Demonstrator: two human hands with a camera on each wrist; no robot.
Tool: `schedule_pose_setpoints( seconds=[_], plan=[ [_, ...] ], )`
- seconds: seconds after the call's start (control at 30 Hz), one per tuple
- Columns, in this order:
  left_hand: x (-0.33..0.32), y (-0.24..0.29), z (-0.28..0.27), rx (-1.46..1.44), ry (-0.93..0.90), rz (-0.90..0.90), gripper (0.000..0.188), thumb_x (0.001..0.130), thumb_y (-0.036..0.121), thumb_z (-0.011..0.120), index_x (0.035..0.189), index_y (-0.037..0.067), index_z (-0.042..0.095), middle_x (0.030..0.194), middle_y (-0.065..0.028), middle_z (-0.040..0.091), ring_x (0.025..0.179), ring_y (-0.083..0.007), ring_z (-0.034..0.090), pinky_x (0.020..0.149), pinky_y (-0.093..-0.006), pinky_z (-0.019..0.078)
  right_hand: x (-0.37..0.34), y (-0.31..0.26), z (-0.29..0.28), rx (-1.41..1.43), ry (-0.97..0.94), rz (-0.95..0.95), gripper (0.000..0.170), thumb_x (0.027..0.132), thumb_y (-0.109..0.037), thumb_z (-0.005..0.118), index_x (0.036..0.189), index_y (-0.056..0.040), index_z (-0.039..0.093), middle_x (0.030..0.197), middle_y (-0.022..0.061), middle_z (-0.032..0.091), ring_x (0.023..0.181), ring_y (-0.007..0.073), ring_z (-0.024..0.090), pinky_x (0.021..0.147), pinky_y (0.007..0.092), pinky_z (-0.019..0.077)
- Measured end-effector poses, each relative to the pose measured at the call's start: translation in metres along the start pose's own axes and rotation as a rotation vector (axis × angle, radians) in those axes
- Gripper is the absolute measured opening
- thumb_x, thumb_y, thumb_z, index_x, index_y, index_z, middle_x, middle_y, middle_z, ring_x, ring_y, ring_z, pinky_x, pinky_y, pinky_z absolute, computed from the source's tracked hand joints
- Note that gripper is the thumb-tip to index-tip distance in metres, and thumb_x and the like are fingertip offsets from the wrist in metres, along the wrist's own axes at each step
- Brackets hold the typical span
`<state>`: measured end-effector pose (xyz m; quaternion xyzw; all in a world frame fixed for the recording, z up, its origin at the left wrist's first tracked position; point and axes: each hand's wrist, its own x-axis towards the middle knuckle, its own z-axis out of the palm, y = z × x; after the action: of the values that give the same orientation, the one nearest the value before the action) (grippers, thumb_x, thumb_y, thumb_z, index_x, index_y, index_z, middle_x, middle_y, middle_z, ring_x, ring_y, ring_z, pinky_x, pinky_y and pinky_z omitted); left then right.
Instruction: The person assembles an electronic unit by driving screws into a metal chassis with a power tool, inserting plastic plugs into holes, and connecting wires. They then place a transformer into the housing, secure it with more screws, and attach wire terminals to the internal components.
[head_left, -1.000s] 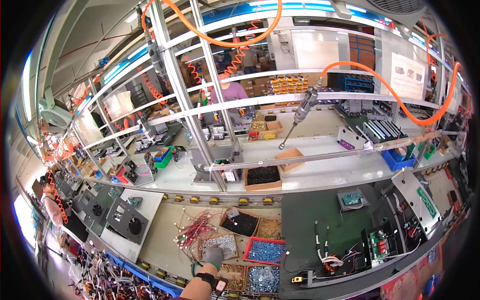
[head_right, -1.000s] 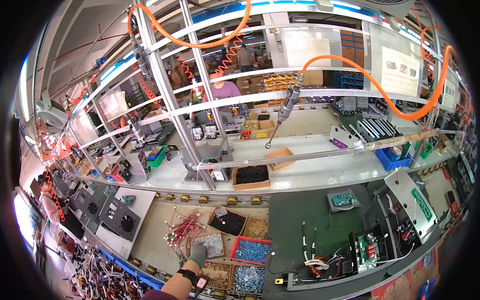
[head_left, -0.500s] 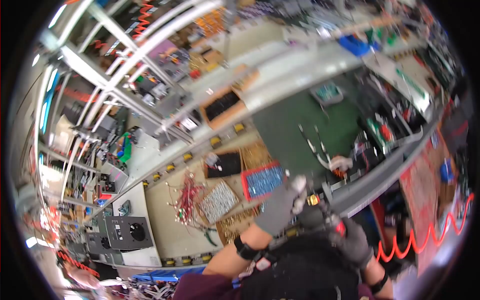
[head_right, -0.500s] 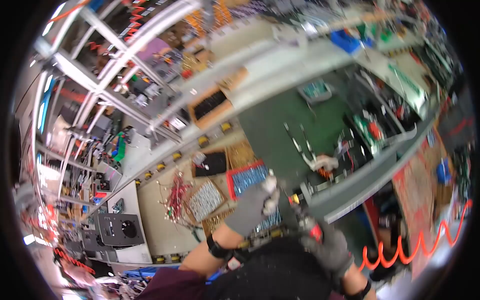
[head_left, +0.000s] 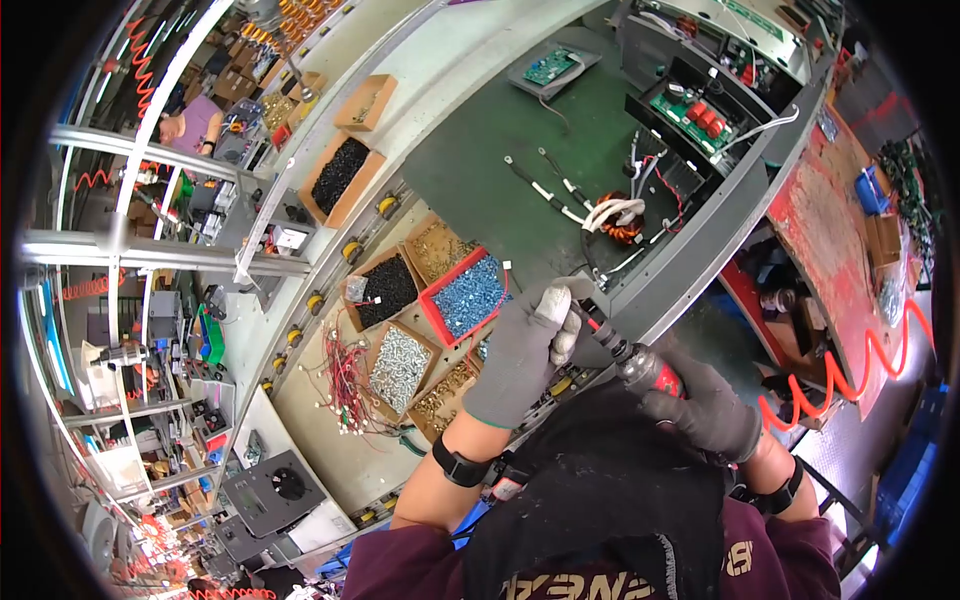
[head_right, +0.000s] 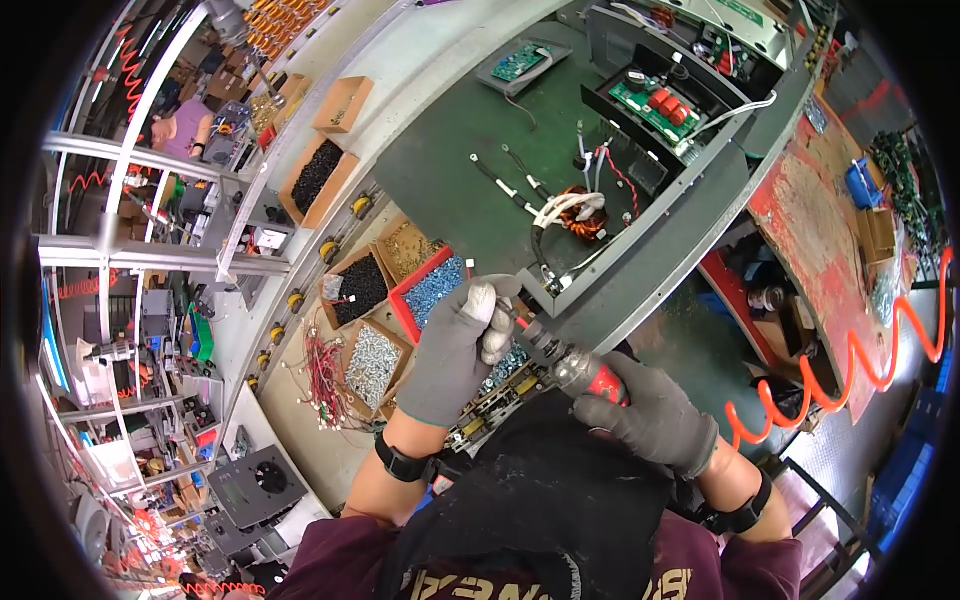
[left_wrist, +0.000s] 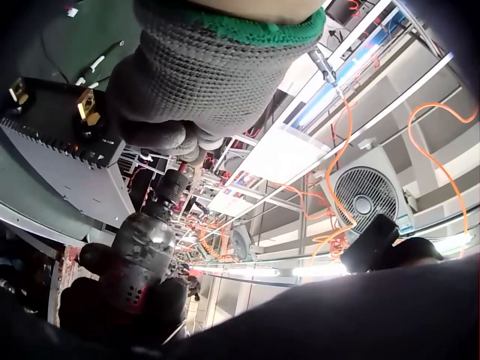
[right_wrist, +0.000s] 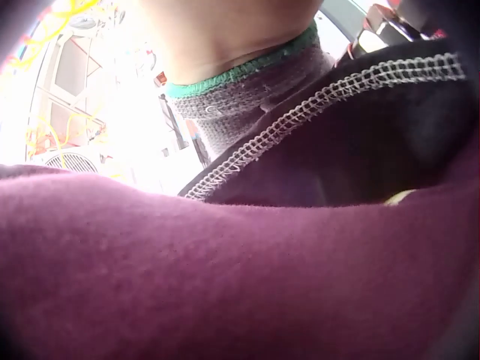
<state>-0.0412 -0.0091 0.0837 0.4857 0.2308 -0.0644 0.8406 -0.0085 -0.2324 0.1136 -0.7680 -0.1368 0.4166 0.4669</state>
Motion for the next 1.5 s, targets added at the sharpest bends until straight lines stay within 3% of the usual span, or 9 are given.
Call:
schedule_pose_setpoints(
  seconds=[0.27,0.3,0.4,0.57,0.67,0.73,1.0,1.17,1.5],
  plan=[
    [0.012,0.012,0.012,0.142,-0.252,-0.206,0.043,0.093,0.048,0.051,0.086,0.006,0.056,0.059,0.0029,0.043,0.049,-0.0056,0.036,0.047,-0.0198,0.0301,-0.003,0.017,-0.009,0.303,-0.052,0.012,0.055,0.081,-0.039,0.069,0.114,0.0022,0.054,0.078,0.0072,0.06,0.068,0.0164,0.057,0.063,0.0322,0.0466],
    [0.012,0.012,0.015,0.244,-0.29,-0.214,0.053,0.094,0.049,0.048,0.111,0.0,0.06,0.062,0.0034,0.043,0.05,-0.0033,0.035,0.045,-0.0186,0.0288,-0.004,0.023,-0.01,0.313,-0.044,0.02,0.055,0.081,-0.039,0.069,0.114,0.0022,0.054,0.078,0.0072,0.06,0.068,0.0164,0.057,0.063,0.0322,0.0466],
    [0.022,0.031,-0.008,0.301,-0.312,-0.234,0.054,0.093,0.051,0.049,0.11,0.001,0.061,0.063,0.0038,0.043,0.049,-0.0031,0.034,0.045,-0.019,0.0287,-0.008,0.049,-0.019,0.319,0.042,-0.073,0.059,0.079,-0.044,0.071,0.112,0.0015,0.054,0.078,0.0065,0.059,0.07,0.0154,0.056,0.063,0.0319,0.046],
    [0.105,0.064,-0.058,0.868,0.03,0.025,0.041,0.094,0.034,0.052,0.118,0.001,0.057,0.064,0.005,0.043,0.055,-0.0049,0.042,0.05,-0.0191,0.034,-0.031,0.073,-0.054,0.55,0.188,0.048,0.078,0.071,-0.062,0.07,0.114,0.0008,0.052,0.083,0.0024,0.056,0.075,0.0102,0.052,0.066,0.0265,0.0443],
    [0.171,0.054,-0.06,1.215,-0.15,0.186,0.045,0.089,0.027,0.059,0.128,0.007,0.052,0.073,0.0019,0.05,0.065,-0.0068,0.047,0.057,-0.0221,0.0402,-0.016,0.1,-0.051,0.537,0.29,0.069,0.081,0.068,-0.061,0.073,0.115,0.0008,0.051,0.084,0.0023,0.056,0.078,0.0094,0.053,0.067,0.0253,0.0448],
    [0.204,0.047,-0.037,1.612,-0.252,-0.101,0.065,0.078,0.036,0.07,0.134,0.014,0.047,0.114,-0.0129,0.063,0.094,-0.023,0.062,0.083,-0.0328,0.0471,-0.004,0.105,-0.053,0.516,0.345,0.081,0.081,0.066,-0.059,0.075,0.115,0.0007,0.05,0.084,0.002,0.056,0.08,0.0094,0.054,0.068,0.0252,0.0452],
    [0.257,0.015,0.027,1.958,-0.785,-0.174,0.063,0.068,0.043,0.076,0.118,0.014,0.053,0.103,-0.0134,0.065,0.097,-0.0345,0.062,0.079,-0.0416,0.0489,0.02,0.106,-0.073,0.147,0.267,0.22,0.076,0.061,-0.05,0.083,0.111,-0.0018,0.052,0.08,0.0077,0.061,0.073,0.0168,0.057,0.069,0.0335,0.0472],
    [0.271,-0.003,0.01,1.826,-0.728,-0.001,0.043,0.08,0.037,0.065,0.116,0.016,0.055,0.097,-0.0132,0.066,0.09,-0.0339,0.064,0.074,-0.0408,0.0494,0.032,0.087,-0.083,-0.123,0.267,0.292,0.071,0.06,-0.044,0.083,0.109,-0.0027,0.054,0.077,0.0145,0.06,0.068,0.0302,0.057,0.067,0.0389,0.0466],
    [0.271,-0.014,-0.004,1.077,-0.853,0.202,0.03,0.086,0.032,0.059,0.11,0.013,0.056,0.097,-0.0107,0.065,0.087,-0.0303,0.063,0.075,-0.0359,0.0501,0.035,0.091,-0.088,0.052,0.228,0.339,0.072,0.061,-0.042,0.083,0.112,-0.0008,0.053,0.079,0.0094,0.059,0.067,0.0195,0.054,0.066,0.035,0.047]
  ],
)
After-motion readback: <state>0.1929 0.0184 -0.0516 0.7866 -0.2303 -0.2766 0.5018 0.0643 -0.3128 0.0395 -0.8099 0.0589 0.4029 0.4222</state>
